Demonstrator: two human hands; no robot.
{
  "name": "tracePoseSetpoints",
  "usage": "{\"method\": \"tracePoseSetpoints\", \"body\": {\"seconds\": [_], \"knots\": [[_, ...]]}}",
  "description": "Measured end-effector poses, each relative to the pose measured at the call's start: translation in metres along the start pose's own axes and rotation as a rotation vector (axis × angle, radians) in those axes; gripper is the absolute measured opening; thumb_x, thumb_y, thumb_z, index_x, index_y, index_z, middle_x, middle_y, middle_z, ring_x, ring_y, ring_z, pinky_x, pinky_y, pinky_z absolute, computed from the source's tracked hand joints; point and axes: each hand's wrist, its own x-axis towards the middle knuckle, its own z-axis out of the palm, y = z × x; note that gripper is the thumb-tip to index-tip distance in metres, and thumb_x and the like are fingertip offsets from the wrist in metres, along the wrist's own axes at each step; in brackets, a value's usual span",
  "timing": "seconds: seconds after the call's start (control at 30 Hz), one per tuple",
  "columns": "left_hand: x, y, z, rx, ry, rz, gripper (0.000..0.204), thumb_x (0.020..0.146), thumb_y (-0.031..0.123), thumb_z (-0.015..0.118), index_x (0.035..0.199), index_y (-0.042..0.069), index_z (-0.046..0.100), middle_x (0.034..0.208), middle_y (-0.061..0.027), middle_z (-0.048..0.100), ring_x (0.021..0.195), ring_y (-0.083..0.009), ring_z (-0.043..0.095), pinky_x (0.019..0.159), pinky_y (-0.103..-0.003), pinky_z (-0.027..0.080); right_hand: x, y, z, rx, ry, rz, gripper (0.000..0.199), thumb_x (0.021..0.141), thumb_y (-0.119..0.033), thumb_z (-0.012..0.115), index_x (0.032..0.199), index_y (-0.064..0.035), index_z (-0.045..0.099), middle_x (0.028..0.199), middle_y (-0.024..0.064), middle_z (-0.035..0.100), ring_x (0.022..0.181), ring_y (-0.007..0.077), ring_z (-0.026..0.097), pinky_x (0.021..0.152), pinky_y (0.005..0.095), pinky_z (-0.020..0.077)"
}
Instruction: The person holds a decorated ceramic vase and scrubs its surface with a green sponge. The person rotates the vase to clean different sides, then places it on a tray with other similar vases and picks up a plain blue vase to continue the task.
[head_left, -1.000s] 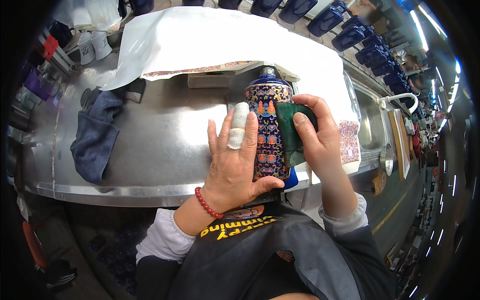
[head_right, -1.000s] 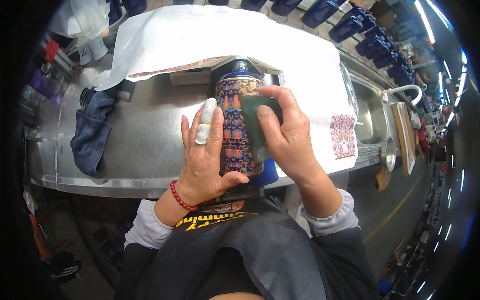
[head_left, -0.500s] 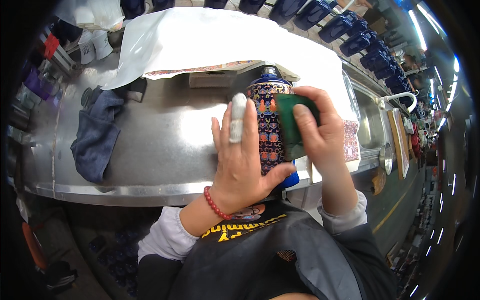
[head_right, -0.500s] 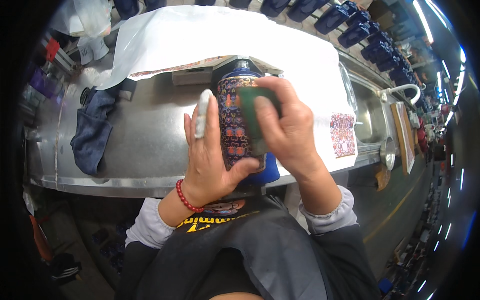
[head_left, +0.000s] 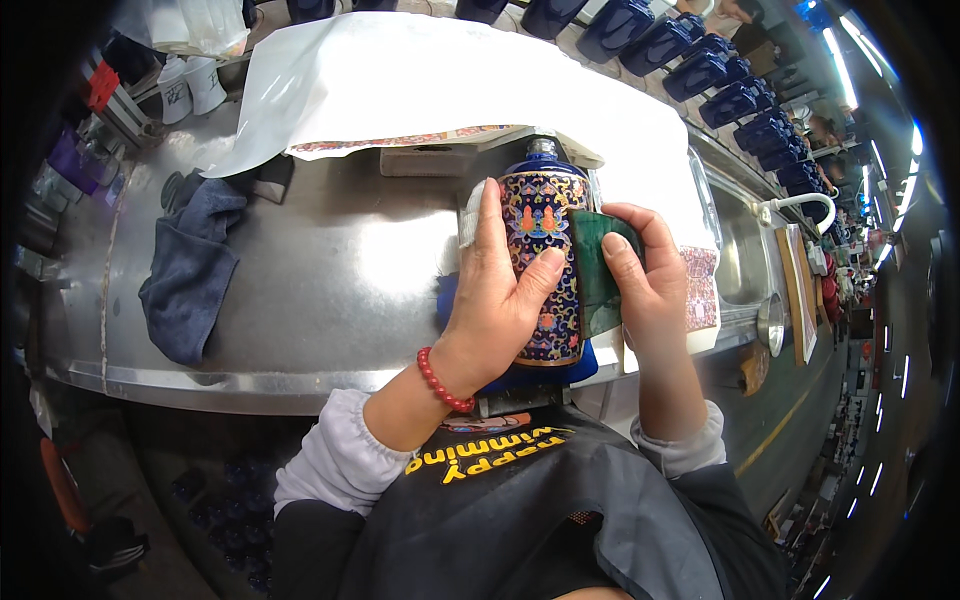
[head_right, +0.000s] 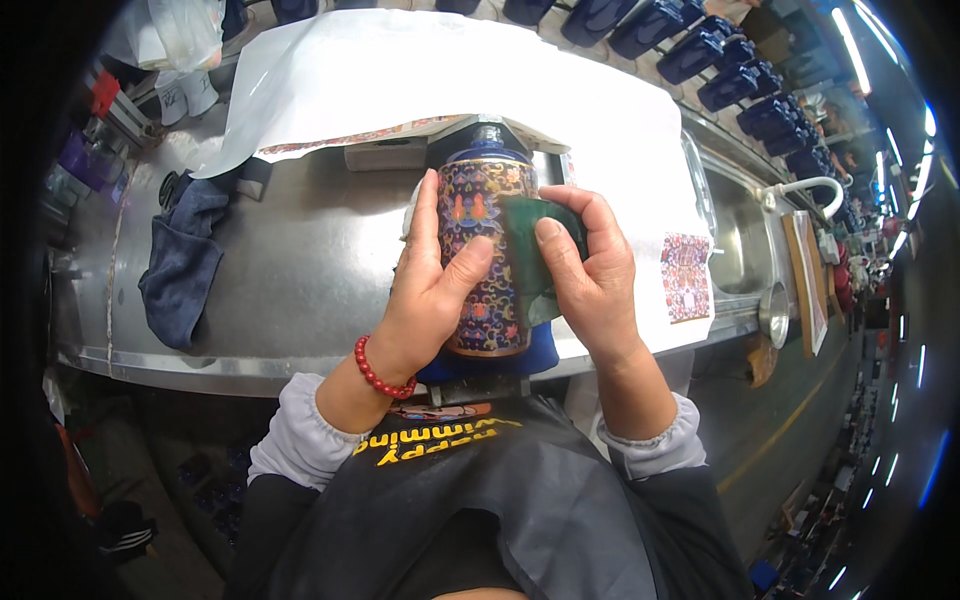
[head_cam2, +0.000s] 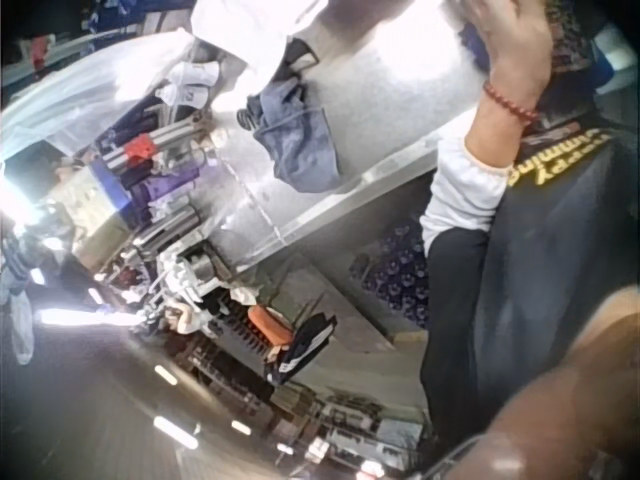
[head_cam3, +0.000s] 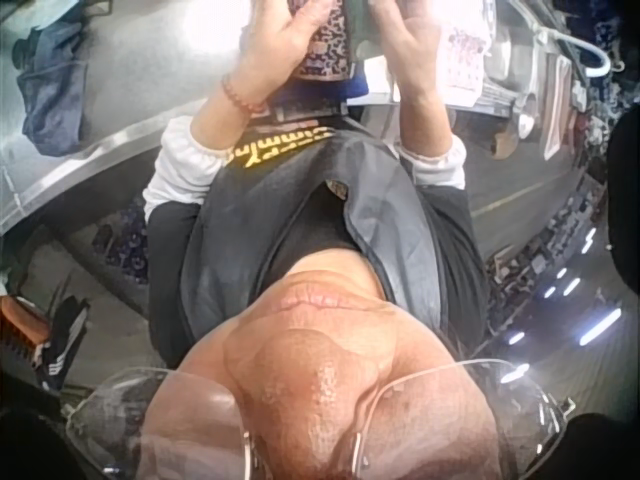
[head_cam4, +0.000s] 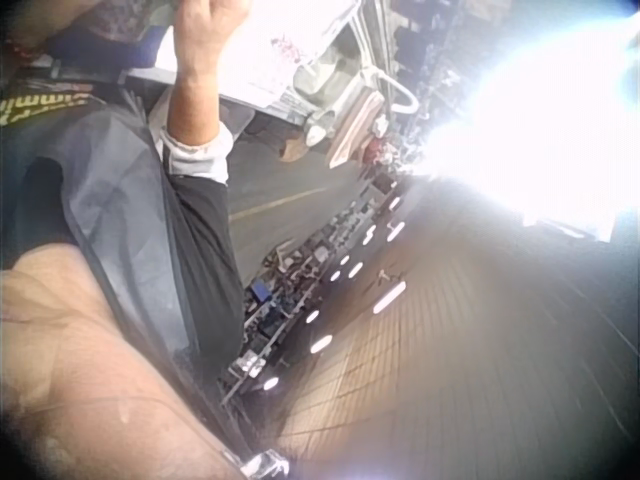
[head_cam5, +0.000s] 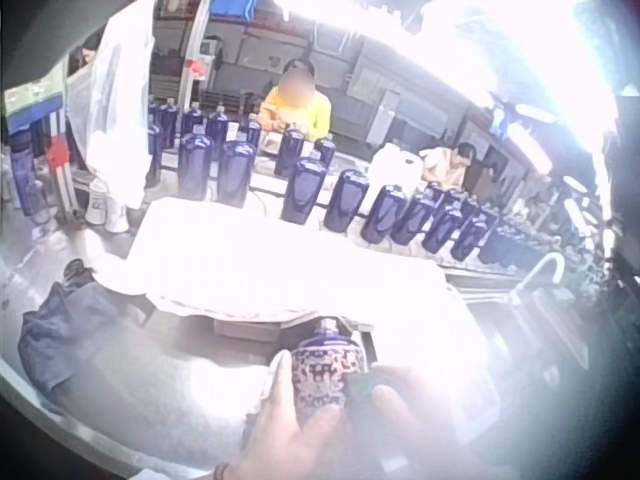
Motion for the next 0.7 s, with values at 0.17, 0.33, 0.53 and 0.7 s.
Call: {"method": "tracePoseSetpoints", "body": {"seconds": [0.17,0.33,0.53,0.7], "knots": [[-0.001,0.005,-0.003,-0.351,-0.068,-0.137,0.085,0.103,0.028,0.060,0.157,-0.011,0.008,0.145,-0.0235,0.046,0.130,-0.0244,0.051,0.111,-0.036,0.040,-0.001,0.003,0.000,-0.008,0.003,0.016,0.025,0.101,-0.011,0.061,0.123,0.0012,0.060,0.104,0.0052,0.066,0.093,0.0092,0.059,0.082,0.0240,0.0499],[0.004,0.002,0.007,-0.017,0.047,0.015,0.082,0.099,0.028,0.064,0.152,-0.015,0.018,0.139,-0.0340,0.048,0.126,-0.0400,0.053,0.109,-0.045,0.040,-0.003,0.005,0.001,0.007,0.013,0.025,0.025,0.102,-0.012,0.061,0.123,0.0008,0.060,0.104,0.0047,0.065,0.093,0.0087,0.058,0.083,0.0238,0.0498],[0.003,0.020,0.000,-0.074,0.119,0.041,0.081,0.098,0.024,0.063,0.153,-0.015,0.017,0.144,-0.0348,0.043,0.133,-0.0444,0.046,0.114,-0.048,0.034,0.000,0.007,0.002,-0.009,0.015,0.035,0.025,0.102,-0.013,0.061,0.124,0.0002,0.060,0.104,0.0044,0.065,0.094,0.0092,0.058,0.083,0.0242,0.0494],[-0.025,0.051,0.010,0.836,-0.196,0.402,0.096,0.086,0.062,0.066,0.152,-0.003,0.040,0.151,-0.0326,0.035,0.148,-0.0479,0.020,0.115,-0.071,0.000,0.001,0.005,0.000,-0.085,0.003,0.004,0.026,0.101,-0.012,0.061,0.124,-0.0002,0.060,0.105,0.0048,0.065,0.094,0.0107,0.058,0.084,0.0257,0.0495]]}}
